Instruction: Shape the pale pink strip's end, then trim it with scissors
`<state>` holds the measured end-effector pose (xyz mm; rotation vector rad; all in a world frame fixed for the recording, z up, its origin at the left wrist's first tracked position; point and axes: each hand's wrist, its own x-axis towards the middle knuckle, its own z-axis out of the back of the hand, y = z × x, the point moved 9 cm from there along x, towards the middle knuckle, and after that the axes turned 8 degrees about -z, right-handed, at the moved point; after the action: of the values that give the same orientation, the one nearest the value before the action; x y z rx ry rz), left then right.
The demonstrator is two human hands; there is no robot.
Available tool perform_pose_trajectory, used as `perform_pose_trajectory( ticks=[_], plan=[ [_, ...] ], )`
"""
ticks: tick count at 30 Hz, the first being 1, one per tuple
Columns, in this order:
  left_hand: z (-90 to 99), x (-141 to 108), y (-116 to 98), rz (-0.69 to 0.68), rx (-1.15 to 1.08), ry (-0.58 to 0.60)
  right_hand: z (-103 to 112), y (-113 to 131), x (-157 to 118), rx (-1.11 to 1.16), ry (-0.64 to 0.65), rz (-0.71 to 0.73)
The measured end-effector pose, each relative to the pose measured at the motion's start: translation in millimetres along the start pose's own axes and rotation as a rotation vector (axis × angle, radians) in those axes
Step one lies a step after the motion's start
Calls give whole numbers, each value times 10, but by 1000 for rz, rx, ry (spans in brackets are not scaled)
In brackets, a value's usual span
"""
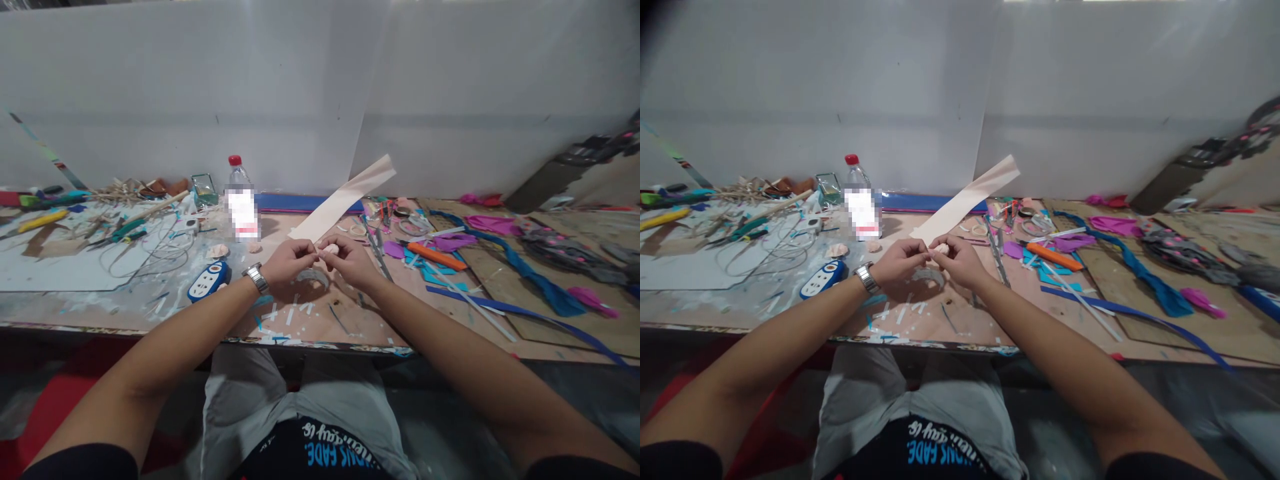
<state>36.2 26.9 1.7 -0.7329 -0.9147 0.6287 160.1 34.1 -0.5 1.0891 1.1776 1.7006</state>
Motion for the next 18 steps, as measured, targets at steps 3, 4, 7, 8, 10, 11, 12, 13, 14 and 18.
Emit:
perform_pose_trajectory(
  ticks=[3,4,7,8,10,11,12,13,14,18],
  plan=[
    [-31,-6,11,0,49,28,58,-51,23,34,-30,-28],
    [-51,-10,11,-2,76,50,91,-72,34,37,-46,-38],
    [-124,-23,12,-17,175,144,202,-133,83,9,-102,-78],
    [-150,-27,6,-32,211,182,246,-144,101,27,-129,-89],
    [-199,-32,-24,-89,305,257,308,-134,132,88,-169,-99],
    [-219,-36,-31,-111,358,291,304,-115,147,95,-164,-102],
    [-240,-41,-34,-128,405,325,287,-91,159,91,-155,-103],
    [-261,-47,-38,-142,439,354,251,-68,169,79,-134,-109],
    [-285,-55,-41,-152,460,384,208,-47,176,64,-113,-116],
    [-342,-79,-39,-130,483,443,-18,12,232,-11,-6,-138]
  ],
)
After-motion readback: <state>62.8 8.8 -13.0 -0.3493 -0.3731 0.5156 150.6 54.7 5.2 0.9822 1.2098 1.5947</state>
